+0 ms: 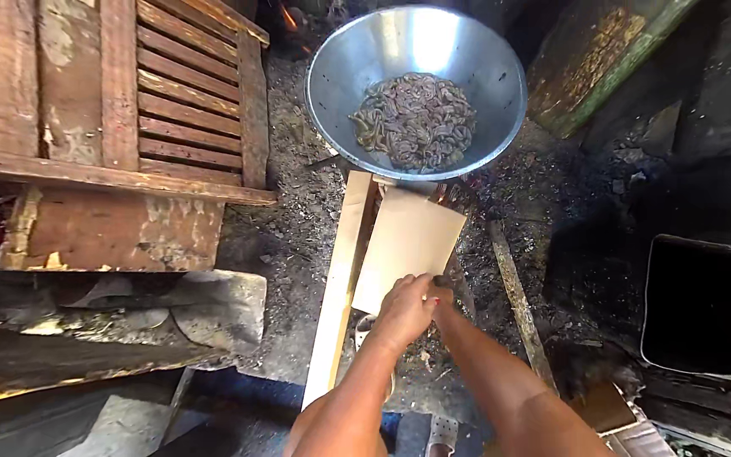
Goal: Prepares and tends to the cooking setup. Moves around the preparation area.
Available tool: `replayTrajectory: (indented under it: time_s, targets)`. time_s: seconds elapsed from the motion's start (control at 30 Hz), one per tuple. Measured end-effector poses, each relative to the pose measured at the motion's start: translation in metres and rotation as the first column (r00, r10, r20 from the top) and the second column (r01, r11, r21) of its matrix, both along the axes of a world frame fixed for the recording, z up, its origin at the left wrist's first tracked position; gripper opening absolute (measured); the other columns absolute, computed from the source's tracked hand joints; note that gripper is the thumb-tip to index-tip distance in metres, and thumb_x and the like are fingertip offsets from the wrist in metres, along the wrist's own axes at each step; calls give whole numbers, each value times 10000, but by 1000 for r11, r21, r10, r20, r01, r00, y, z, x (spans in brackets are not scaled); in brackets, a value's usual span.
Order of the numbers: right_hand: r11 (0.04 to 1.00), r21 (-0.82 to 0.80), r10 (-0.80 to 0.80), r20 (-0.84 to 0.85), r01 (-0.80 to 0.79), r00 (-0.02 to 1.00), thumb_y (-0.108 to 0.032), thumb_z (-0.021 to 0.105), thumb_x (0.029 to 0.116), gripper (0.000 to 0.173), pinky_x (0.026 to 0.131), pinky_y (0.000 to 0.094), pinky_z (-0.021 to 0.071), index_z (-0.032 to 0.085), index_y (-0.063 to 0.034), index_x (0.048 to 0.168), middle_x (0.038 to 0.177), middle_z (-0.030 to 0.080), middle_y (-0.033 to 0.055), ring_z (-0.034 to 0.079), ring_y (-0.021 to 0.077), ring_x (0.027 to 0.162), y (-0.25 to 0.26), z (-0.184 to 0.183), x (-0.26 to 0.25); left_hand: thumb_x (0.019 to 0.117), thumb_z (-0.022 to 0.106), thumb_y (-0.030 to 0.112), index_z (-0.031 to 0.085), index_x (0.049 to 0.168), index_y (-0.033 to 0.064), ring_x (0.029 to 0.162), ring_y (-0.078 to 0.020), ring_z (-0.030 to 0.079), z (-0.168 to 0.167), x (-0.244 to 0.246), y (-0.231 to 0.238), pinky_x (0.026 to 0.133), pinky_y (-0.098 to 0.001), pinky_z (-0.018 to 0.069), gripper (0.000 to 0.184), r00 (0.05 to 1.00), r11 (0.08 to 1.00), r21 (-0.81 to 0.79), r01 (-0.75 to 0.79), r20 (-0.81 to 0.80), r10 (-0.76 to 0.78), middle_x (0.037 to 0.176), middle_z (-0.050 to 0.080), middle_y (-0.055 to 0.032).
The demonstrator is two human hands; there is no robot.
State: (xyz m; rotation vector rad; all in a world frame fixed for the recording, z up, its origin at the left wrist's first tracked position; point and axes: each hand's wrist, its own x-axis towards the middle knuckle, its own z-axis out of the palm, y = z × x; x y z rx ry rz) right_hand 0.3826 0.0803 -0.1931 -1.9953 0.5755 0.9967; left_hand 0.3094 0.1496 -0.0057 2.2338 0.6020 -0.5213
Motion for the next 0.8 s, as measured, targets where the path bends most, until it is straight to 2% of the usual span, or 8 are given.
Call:
replayTrajectory:
  time_s: [0.13,0.23,0.3,0.37,0.47,0.6,0.67,0.8]
  targets:
    - [983,181,27,-7,-25,1000,-290,594,1056,447,834,480,565,562,76,1310,1204,610,264,647,333,993,-18,56,28,1019,627,302,475,1532,74,1355,-413,509,-5,25,12,1121,-568,425,581,969,993,-12,114,-221,-114,1446,540,-238]
    - [918,306,129,374,-253,918,-167,547,1064,317,699,363,605,618,90,1235,984,689,184,687,201,750,-42,159,66,1018,623,311,488,1522,89,1343,-409,525,-8,39,19,1105,-583,432,567,946,974,-57,220,-231,-227,1423,567,-228]
    - [884,192,169,719,-426,674,-141,583,1036,252,705,329,607,680,59,1153,912,715,116,688,137,734,-53,223,105,1016,621,294,476,1532,98,1337,-401,539,-11,45,23,1103,-580,438,571,940,960,-95,264,-197,-278,1420,573,-225]
    - [862,-68,291,878,-502,380,-172,594,1032,256,765,360,597,692,27,1160,965,714,123,686,154,800,-46,270,156,1020,611,282,472,1530,83,1328,-406,546,-16,51,28,1097,-587,441,565,928,944,-113,310,-183,-326,1412,577,-233]
    - [747,-439,594,777,-500,206,-160,571,1038,266,970,554,525,702,17,1186,1139,706,219,686,337,1058,6,305,234,1010,623,281,522,1468,60,1305,-433,551,-21,60,27,1060,-625,451,518,899,920,-122,372,-199,-390,1375,593,-245]
    - [376,-710,902,427,-595,61,-119,565,1029,241,1030,683,450,728,17,1144,1200,687,270,624,460,1200,76,270,317,1025,614,304,449,1545,93,1307,-422,557,-24,75,24,1050,-626,463,584,849,856,-201,477,-149,-508,1401,578,-238]
    - [229,-767,968,244,-599,57,-141,550,1039,259,1031,709,435,724,1,1168,1250,667,279,596,478,1242,101,250,333,1013,630,282,484,1511,87,1321,-419,545,-26,79,21,1043,-637,459,555,841,844,-218,490,-138,-523,1403,584,-219]
    - [70,-825,996,27,-560,86,-140,596,1008,258,995,754,423,703,46,1152,1283,632,318,559,522,1267,132,223,346,981,665,233,559,1417,66,1293,-444,548,-31,83,20,995,-662,474,479,832,831,-228,508,-118,-541,1373,596,-222]
